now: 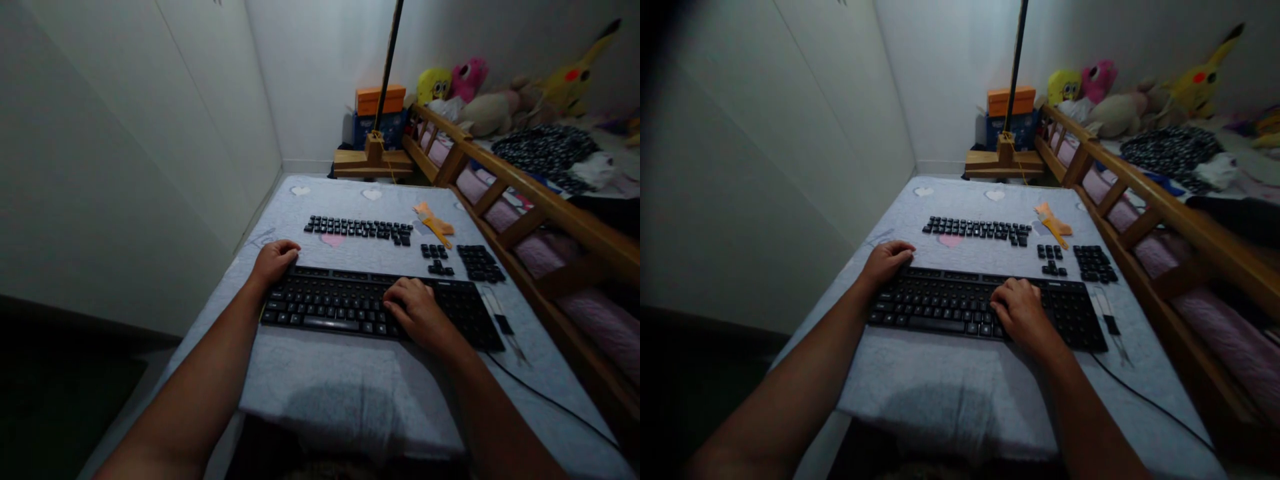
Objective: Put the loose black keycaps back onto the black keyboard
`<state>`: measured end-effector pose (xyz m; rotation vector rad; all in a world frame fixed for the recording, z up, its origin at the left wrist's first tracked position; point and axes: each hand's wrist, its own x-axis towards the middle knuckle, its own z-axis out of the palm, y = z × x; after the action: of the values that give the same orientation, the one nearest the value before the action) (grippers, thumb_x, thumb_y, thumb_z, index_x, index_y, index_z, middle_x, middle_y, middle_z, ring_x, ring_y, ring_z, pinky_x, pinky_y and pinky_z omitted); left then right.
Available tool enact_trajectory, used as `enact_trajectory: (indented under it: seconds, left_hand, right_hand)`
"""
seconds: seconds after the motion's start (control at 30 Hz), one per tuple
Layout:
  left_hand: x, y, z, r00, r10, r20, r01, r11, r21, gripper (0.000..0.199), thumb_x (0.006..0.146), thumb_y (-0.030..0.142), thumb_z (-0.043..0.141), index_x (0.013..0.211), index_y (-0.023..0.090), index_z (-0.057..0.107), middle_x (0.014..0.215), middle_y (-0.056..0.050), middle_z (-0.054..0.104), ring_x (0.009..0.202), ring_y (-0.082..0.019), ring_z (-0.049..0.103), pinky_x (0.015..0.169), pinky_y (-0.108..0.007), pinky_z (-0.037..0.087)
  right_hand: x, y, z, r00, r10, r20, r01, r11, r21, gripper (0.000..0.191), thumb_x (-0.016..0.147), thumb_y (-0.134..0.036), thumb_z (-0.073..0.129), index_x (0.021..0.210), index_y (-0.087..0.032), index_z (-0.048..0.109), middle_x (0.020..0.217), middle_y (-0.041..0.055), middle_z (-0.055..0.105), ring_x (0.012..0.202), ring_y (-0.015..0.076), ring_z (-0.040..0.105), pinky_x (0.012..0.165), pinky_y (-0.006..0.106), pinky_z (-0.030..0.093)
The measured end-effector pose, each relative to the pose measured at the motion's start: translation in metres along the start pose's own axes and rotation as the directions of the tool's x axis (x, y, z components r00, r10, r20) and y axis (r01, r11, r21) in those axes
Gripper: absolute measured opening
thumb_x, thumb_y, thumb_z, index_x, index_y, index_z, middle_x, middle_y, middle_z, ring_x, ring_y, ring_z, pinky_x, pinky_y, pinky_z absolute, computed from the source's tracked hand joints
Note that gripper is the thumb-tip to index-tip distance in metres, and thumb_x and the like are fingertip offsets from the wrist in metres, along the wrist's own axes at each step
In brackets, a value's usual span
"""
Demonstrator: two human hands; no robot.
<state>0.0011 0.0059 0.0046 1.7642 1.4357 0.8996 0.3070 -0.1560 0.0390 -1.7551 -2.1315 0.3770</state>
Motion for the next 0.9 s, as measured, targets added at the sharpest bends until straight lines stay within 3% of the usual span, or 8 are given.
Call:
enact_trajectory:
  seconds: [0.57,0.9]
  left_hand:
    - [-0.001,-0.001,0.000,1.000,-0.009,-0.001,0.009,1.000,-0.027,0.032,0.069,0.039,0.061,0.087,0.015,0.072,0.077,-0.004,0.071,0.072,-0.019,0.063,0.070,-0.030,0.049]
    - [-0.001,0.000,0.001,1.000,-0.001,0.000,0.001,1.000,-0.014,0.033,0.069,0.038,0.060,0.087,0.014,0.072,0.081,-0.005,0.072,0.074,-0.019,0.063,0.072,-0.031,0.049]
  right_hand:
    - [0.001,-0.001,0.003,1.000,0.000,0.006,0.000,0.999,-0.052,0.016,0.092,-0.024,0.054,0.085,-0.023,0.069,0.094,0.0067,0.063,0.093,0.0245,0.051,0.084,0.043,0.035]
    - [0.000,0.001,0.010,1.000,-0.004,-0.006,0.003,0.993,-0.122,0.013,0.092,-0.021,0.056,0.086,-0.023,0.067,0.091,0.0047,0.061,0.091,0.0225,0.049,0.082,0.038,0.031]
